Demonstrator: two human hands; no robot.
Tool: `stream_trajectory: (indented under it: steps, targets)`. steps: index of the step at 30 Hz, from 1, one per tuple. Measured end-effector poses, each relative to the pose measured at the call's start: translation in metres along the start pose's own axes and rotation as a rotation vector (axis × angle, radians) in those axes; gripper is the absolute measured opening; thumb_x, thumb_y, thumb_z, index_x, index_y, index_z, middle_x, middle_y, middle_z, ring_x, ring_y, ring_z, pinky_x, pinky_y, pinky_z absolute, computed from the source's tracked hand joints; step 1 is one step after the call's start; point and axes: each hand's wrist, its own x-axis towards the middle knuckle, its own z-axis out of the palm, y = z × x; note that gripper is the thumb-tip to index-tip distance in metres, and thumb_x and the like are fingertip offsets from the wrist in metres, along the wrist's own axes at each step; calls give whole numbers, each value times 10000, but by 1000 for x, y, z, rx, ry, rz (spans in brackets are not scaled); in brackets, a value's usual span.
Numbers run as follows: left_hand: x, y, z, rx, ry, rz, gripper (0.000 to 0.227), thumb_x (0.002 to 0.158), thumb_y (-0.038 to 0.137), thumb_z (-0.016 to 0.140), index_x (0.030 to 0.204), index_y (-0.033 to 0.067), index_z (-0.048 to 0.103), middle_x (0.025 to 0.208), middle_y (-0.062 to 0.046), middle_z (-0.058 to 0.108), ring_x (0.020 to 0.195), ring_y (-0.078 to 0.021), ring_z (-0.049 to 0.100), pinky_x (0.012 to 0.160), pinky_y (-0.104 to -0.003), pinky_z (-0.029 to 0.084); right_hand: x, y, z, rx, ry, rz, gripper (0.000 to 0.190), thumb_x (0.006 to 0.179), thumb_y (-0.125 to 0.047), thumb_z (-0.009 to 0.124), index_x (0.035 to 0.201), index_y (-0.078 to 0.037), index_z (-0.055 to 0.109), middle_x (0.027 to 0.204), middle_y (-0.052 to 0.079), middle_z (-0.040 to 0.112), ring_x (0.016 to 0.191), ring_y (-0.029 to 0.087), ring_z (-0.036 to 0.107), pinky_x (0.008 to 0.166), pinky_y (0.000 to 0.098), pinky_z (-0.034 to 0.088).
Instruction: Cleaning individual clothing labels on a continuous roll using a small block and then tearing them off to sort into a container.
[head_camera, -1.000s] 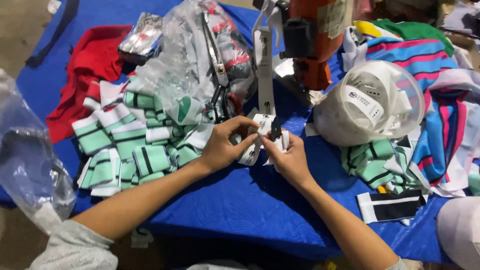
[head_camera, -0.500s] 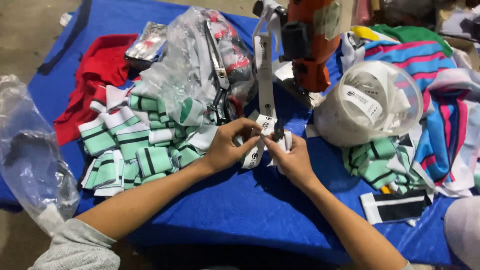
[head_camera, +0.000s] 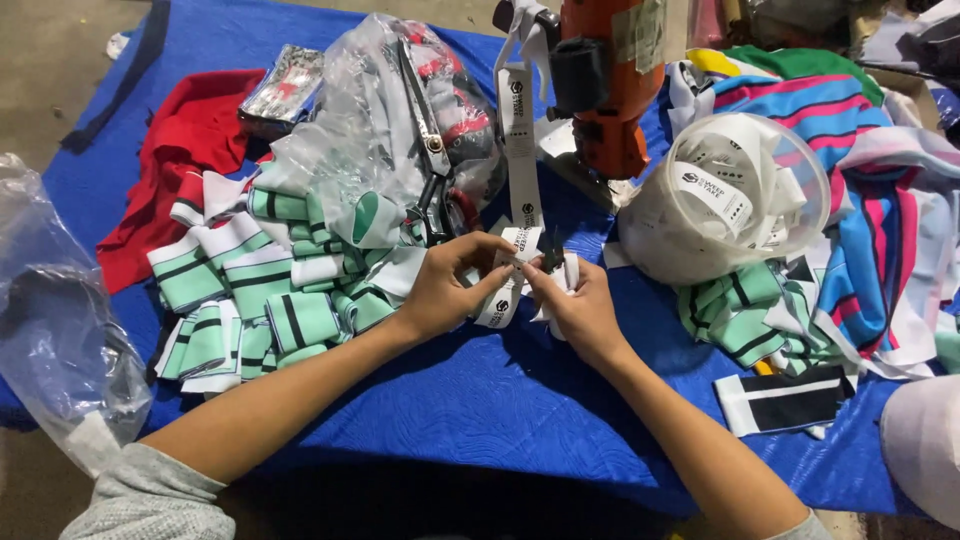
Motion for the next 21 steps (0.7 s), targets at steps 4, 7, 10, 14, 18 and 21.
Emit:
stream_trajectory:
  steps: [4, 7, 10, 14, 18, 21]
  targets:
    - [-1, 1, 1, -50, 16, -38, 254, 868, -2, 748, 1113, 61, 732, 785, -111, 707, 689, -157, 657, 653, -302, 579, 2, 2, -2, 9, -1, -1, 160, 878, -210, 822, 808, -87, 749, 553, 29, 642, 561, 98, 559, 619, 247, 456]
    - [-2, -2, 3, -51, 17, -52, 262, 875, 7, 752, 1131, 53, 730, 799, -117, 707, 688, -149, 649, 646, -300, 577, 1, 3, -2, 11, -8, -8, 155, 892, -210, 817, 822, -87, 752, 562, 35, 656, 554, 109, 575, 619, 257, 462]
    - [0, 1, 2, -42, 23, -57, 259, 871, 19, 763, 1126, 55, 736, 803, -110, 716, 685, -132, 650, 636, -291, 577, 2, 2, -2, 35, 7, -5, 141, 884, -197, 820, 829, -86, 752, 569, 30, 652, 562, 101, 574, 620, 260, 460]
    - [1, 5, 3, -55, 30, -89, 250, 881, 26, 756, 1128, 50, 736, 828, -118, 723, 685, -133, 650, 635, -298, 580, 5, 8, -4, 30, -16, 6, 127, 882, -190, 817, 836, -88, 756, 567, 37, 661, 559, 108, 586, 623, 267, 461]
    - [1, -3, 1, -64, 19, -96, 262, 885, 30, 752, 1145, 54, 726, 874, -137, 728, 707, -167, 666, 665, -326, 592, 5, 10, -5, 34, -21, -1, 127, 878, -185, 820, 835, -83, 757, 563, 34, 653, 560, 104, 574, 620, 265, 456]
    - [0, -1, 0, -86, 31, -101, 278, 872, 28, 768, 1145, 57, 724, 879, -116, 726, 721, -138, 650, 665, -311, 585, 5, 5, -5, 44, -27, 1, 132, 883, -191, 818, 838, -82, 759, 567, 39, 658, 559, 107, 583, 618, 265, 456]
